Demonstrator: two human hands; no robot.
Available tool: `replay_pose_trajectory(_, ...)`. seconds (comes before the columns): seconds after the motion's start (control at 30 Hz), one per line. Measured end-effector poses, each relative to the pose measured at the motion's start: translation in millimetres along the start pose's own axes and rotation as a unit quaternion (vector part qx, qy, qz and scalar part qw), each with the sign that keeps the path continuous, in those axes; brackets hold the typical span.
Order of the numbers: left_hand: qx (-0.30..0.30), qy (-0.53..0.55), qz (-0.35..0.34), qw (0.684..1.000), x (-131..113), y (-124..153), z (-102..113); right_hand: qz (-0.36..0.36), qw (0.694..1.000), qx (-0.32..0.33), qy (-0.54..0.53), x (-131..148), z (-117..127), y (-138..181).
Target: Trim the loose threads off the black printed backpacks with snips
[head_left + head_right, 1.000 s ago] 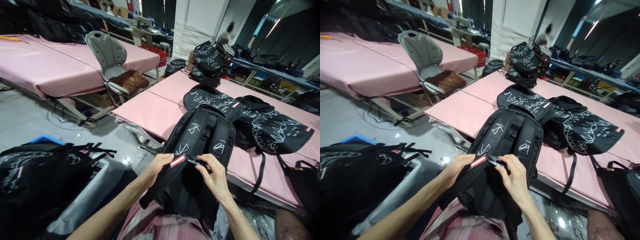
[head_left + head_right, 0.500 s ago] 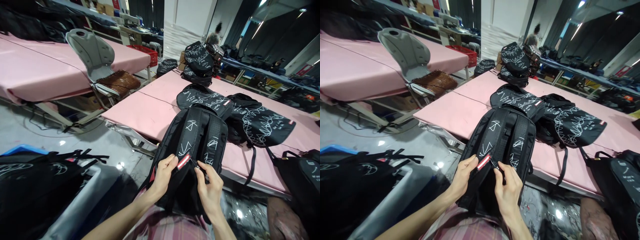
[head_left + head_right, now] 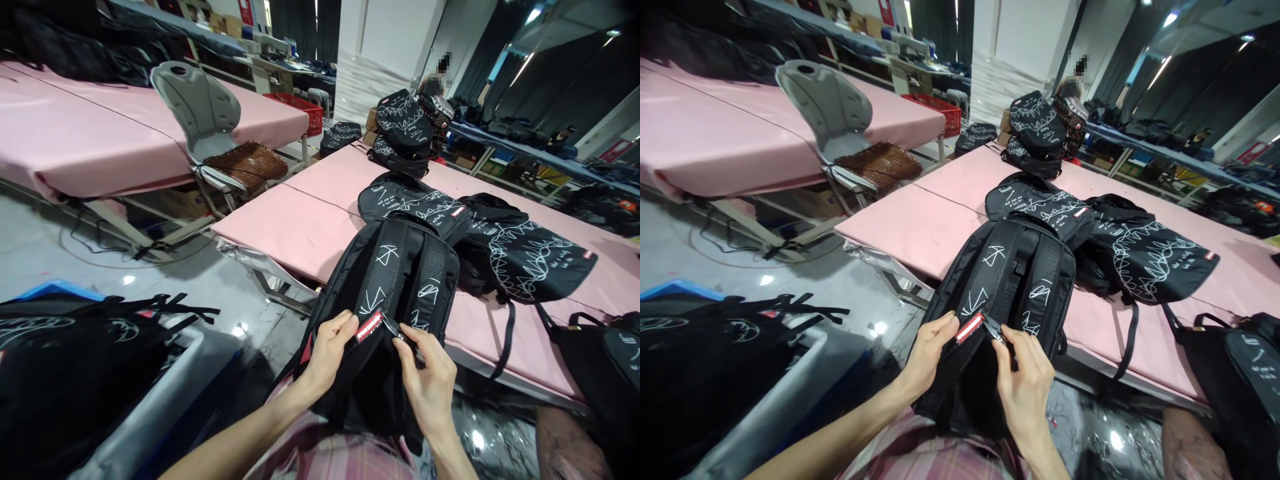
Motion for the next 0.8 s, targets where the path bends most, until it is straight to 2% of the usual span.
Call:
replay_pose_trajectory(0.2, 0.008, -0.035, -0.026, 0.999, -4.2, 0.5, 0.2, 0.02, 0.999, 0.004, 0.034, 2.9, -1.3, -3.9)
replay_pose_trajectory(0.4, 0.016, -0.031, -0.032, 0.999, -7.1, -1.2, 2.4, -0.014, 0.999, 0.015, 0.037, -3.4, 1.5, -2.6)
replay_pose_trajectory(0.8, 0.025, -0.085, -0.074, 0.993, -11.6, -1.7, 6.1, -0.025, 0.999, 0.02, 0.021, -2.2, -5.4, -6.2)
Point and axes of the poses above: each hand's wrist, its own y-axis away from the middle knuckle, its own z-axis out of the back of the hand, x = y × z, the point moved 1 cm from there along -y, towards the middle knuckle, and after that the axes turned 2 degrees about -y, right-handed, at the moved point
